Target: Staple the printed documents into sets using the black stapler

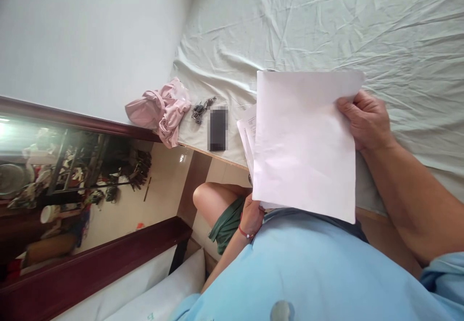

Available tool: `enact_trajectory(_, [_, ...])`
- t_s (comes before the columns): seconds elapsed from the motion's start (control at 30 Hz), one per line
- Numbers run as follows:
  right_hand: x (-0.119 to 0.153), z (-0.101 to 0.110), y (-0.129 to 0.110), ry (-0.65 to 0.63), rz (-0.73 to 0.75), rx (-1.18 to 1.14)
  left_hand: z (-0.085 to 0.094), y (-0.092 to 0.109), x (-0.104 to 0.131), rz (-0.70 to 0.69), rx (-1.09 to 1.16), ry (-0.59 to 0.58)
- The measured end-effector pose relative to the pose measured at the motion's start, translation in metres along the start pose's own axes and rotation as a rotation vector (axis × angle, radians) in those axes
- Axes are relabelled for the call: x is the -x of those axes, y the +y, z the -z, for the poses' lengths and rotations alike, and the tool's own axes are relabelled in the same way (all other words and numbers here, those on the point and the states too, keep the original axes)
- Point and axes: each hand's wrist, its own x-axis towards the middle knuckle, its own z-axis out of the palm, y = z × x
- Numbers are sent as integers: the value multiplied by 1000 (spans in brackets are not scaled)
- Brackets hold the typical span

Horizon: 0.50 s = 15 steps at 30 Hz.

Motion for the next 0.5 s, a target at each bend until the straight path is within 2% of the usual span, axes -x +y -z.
enact_trajectory(0.13, [1,-1,0,-47,-39,-45,-1,2,1,-43,19,-23])
enact_trajectory(0.3, [2,-2,-5,-83,-43,40,-11,12,7,-40,88,-40])
enact_trajectory(0.5, [4,-2,-7,-143,-23,73,-11,14,6,-55,14,-41])
